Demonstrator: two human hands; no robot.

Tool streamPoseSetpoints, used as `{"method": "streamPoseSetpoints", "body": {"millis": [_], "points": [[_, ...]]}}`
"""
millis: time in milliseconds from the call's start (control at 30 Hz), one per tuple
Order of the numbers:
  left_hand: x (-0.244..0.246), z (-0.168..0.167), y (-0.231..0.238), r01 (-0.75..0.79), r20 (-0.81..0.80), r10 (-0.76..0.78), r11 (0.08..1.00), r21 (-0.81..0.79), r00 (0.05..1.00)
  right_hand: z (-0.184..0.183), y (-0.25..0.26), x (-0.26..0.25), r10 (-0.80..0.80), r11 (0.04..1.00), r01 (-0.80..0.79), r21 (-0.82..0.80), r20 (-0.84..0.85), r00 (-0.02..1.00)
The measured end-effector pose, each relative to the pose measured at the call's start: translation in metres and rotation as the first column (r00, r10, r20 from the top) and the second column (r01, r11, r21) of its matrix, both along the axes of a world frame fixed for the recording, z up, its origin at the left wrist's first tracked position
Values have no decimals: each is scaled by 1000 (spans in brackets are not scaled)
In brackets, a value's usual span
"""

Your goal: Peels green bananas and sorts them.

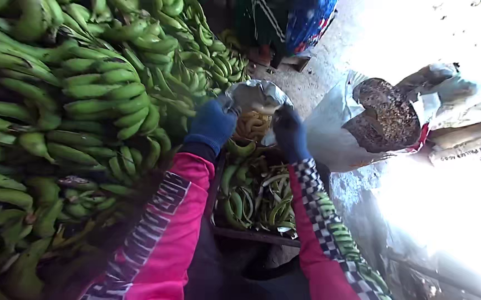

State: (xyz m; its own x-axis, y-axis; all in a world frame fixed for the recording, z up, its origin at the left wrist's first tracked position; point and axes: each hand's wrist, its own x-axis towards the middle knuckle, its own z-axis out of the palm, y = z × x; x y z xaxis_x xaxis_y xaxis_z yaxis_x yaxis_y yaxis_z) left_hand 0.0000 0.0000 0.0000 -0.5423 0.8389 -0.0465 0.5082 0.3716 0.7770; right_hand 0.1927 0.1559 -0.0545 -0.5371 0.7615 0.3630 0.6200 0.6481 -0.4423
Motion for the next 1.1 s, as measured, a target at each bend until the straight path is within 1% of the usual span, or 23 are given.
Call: {"method": "streamPoseSetpoints", "body": {"millis": [67, 100, 133, 167, 200, 267, 300, 367, 400, 467, 533, 567, 600, 633, 667, 700, 733, 767, 833, 900, 933, 1000, 1100], "points": [[-9, -11, 4, -25, 14, 27, 996, -85, 1000, -33, -24, -21, 126, 990, -104, -96, 262, 957], [-11, -13, 4, -34, 21, 36, 994, -109, 999, -55, -37, -30, 183, 981, -145, -130, 353, 917], [-11, -12, 5, -29, 31, 32, 996, -90, 999, -77, -46, -38, 223, 973, -171, -156, 421, 879], [-11, -9, 4, -15, 42, 17, 999, -49, 999, -94, -52, -45, 225, 972, -163, -171, 470, 853], [-10, -6, 3, 2, 50, -2, 1000, -7, 999, -107, -55, -50, 200, 976, -128, -177, 482, 853], [-11, -5, -2, 17, 57, -19, 999, 29, 998, -113, -61, -49, 108, 984, -36, -176, 415, 903], [-11, -7, -5, 13, 58, -14, 1000, 14, 998, -107, -67, -42, 57, 976, 18, -219, 332, 941], [-10, -8, -9, 10, 50, -10, 1000, -6, 999, -84, -74, -24, -77, 935, 99, -340, 78, 994], [-7, -7, -10, 22, 61, -22, 1000, -5, 998, -71, -74, -14, -145, 913, 110, -394, -60, 988], [7, -8, -9, 101, 156, -101, 995, 8, 983, -40, -72, 6, -259, 877, 109, -467, -271, 927], [31, -16, -3, 260, 292, -276, 961, 94, 916, -4, -75, 28, -242, 870, 31, -492, -371, 896], [45, -23, 2, 335, 340, -381, 923, 188, 860, 17, -80, 40, -190, 859, -31, -511, -376, 907], [60, -31, 7, 374, 387, -467, 880, 295, 795, 36, -86, 53, -119, 827, -119, -549, -378, 918], [76, -36, 10, 360, 449, -502, 858, 367, 739, 52, -90, 65, -53, 775, -215, -594, -400, 915], [90, -39, 12, 304, 512, -487, 864, 401, 708, 63, -92, 79, -8, 727, -293, -621, -434, 901], [101, -39, 11, 240, 555, -447, 882, 406, 702, 68, -91, 95, 28, 694, -359, -625, -474, 880], [109, -41, 11, 174, 564, -387, 902, 395, 729, 68, -89, 112, 26, 687, -391, -613, -516, 856], [115, -43, 12, 116, 566, -332, 917, 383, 755, 62, -87, 130, -30, 712, -361, -602, -540, 841], [122, -45, 10, 45, 579, -279, 922, 384, 766, 34, -80, 161, -247, 762, -162, -627, -514, 822], [123, -48, 9, 18, 600, -283, 913, 408, 748, -6, -68, 182, -425, 713, 23, -700, -407, 808], [121, -52, 9, 34, 597, -296, 912, 409, 746, -19, -65, 186, -469, 688, 70, -723, -368, 803], [120, -57, 10, 89, 550, -321, 909, 407, 771, -26, -72, 183, -445, 697, 63, -714, -362, 819], [132, -50, 19, 150, 454, -358, 889, 432, 816, -26, -83, 172, -256, 798, -54, -600, -420, 871]]}}
